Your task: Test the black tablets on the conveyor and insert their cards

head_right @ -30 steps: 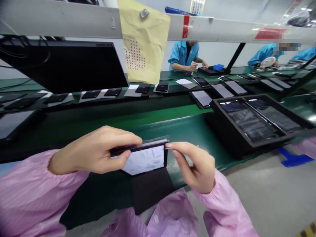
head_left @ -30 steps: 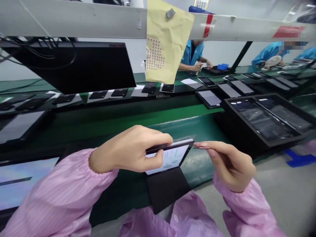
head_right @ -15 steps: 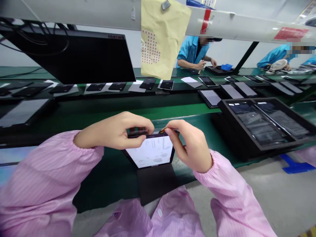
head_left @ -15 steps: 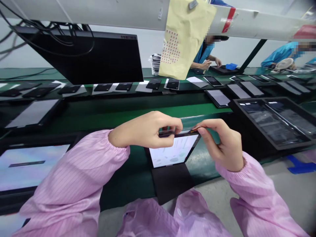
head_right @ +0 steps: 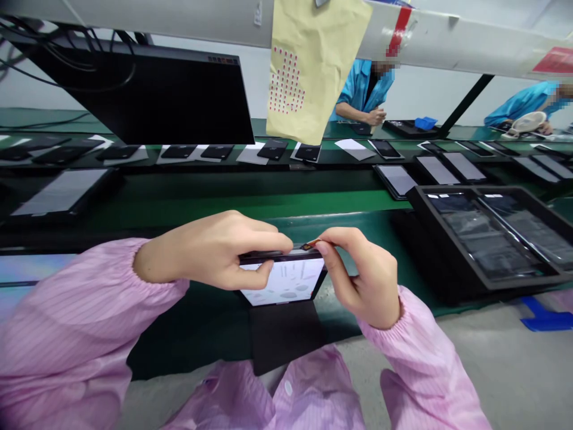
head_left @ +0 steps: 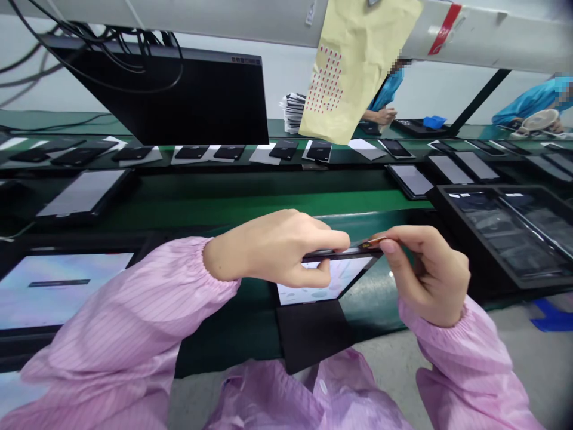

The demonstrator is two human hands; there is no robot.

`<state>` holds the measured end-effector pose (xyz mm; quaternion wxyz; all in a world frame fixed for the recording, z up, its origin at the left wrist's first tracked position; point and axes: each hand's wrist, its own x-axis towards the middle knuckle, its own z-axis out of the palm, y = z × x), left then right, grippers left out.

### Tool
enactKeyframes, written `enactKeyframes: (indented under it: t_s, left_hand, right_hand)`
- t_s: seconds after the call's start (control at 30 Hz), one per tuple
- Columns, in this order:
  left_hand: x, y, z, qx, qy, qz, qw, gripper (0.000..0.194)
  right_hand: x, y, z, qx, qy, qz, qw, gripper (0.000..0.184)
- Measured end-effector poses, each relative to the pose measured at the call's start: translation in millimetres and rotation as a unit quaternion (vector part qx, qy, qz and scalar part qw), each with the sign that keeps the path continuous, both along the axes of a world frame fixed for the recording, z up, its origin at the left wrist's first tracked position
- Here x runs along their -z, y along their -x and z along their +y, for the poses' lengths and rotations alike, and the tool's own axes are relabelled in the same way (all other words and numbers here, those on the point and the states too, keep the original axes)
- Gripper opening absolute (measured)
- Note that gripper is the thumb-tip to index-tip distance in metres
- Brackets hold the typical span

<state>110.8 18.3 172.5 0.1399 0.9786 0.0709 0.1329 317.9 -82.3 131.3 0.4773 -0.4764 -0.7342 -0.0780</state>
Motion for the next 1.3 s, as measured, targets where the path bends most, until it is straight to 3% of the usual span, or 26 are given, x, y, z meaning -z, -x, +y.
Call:
enactKeyframes:
  t_s: [0.13, 0.27, 0.37, 0.47, 0.6, 0.77, 0.93, 1.3]
  left_hand:
    - [-3.2, -11, 0, 0.008, 0.029, 0.019, 0.999, 0.001]
    - [-2.3, -23, 6, 0.035, 0.114, 0.033, 0.992, 0.013]
    - [0.5, -20, 9, 0.039, 0.156, -0.019, 0.987, 0.02]
    - [3.9, -5, 7, 0.008, 0.208, -0.08, 0.975, 0.025]
    - [13.0, 20, -7, -0.083, 0.251, -0.191, 0.945, 0.029]
    - [32.7, 28, -20, -0.106, 0.176, -0.306, 0.93, 0.022]
    - [48.8, 22, -17, -0.086, 0.102, -0.376, 0.917, 0.022]
    - [58.0, 10, -11, -0.108, 0.021, -0.471, 0.875, 0.025]
  right_hand:
    - [-0.2, -2, -1, -0.007, -0.005, -0.002, 1.0, 0.015]
    - [-6.0, -3, -3, -0.001, 0.015, -0.018, 1.0, 0.013]
    - [-12.8, -1, 0, -0.013, 0.029, -0.041, 0.999, 0.01]
    - [-17.9, 5, 7, -0.06, 0.053, -0.078, 0.994, 0.008]
    - [-20.6, 18, 18, -0.11, 0.06, -0.119, 0.985, 0.008]
    - [-23.6, 29, 24, -0.156, 0.05, -0.17, 0.972, 0.008]
    - [-27.6, 29, 25, -0.137, 0.036, -0.209, 0.968, 0.008]
    - [-35.5, 29, 33, -0.145, 0.078, -0.272, 0.948, 0.012]
